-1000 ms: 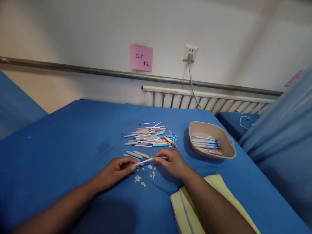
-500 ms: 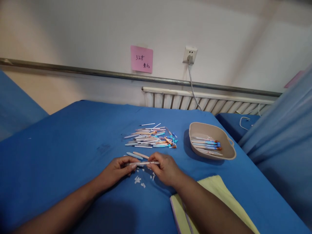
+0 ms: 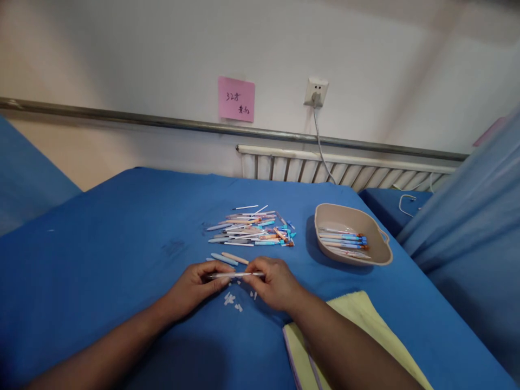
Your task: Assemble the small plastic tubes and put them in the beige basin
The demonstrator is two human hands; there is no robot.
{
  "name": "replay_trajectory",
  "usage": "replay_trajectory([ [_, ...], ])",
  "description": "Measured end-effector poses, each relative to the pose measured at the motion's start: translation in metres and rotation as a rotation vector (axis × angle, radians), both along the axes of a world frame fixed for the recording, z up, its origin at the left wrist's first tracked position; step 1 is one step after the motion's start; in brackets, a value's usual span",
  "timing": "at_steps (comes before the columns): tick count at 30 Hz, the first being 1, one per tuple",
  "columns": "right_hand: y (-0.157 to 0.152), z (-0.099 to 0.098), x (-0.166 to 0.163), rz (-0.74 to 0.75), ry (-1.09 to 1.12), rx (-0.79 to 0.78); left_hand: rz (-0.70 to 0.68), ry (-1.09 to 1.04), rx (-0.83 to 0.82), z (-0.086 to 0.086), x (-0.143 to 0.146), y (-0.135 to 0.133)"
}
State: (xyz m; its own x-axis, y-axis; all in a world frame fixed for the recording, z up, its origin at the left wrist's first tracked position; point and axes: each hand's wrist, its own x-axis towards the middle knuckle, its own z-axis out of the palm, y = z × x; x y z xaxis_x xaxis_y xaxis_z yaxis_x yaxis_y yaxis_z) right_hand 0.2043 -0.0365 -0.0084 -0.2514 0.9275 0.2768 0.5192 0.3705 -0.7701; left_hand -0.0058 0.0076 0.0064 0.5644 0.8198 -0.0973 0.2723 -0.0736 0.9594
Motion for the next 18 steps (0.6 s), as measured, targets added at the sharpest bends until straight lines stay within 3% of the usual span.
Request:
replay_trajectory([
  [5,-0.0019,0.0036,-0.0004,0.011,0.001,0.030,-0.042,0.012,-0.086,0.0006,-0.0005,0.0001],
  [12,-0.0026,0.0029,-0.0033,-0.011,-0.023,0.019,-0.004,-0.005,0.010,0.0037,0.0015,-0.0021],
  [18,-0.0024,0.0034,-0.0023,-0.078,-0.040,0.080,0.018,-0.053,-0.118,0.0011,0.0001,0.0021],
])
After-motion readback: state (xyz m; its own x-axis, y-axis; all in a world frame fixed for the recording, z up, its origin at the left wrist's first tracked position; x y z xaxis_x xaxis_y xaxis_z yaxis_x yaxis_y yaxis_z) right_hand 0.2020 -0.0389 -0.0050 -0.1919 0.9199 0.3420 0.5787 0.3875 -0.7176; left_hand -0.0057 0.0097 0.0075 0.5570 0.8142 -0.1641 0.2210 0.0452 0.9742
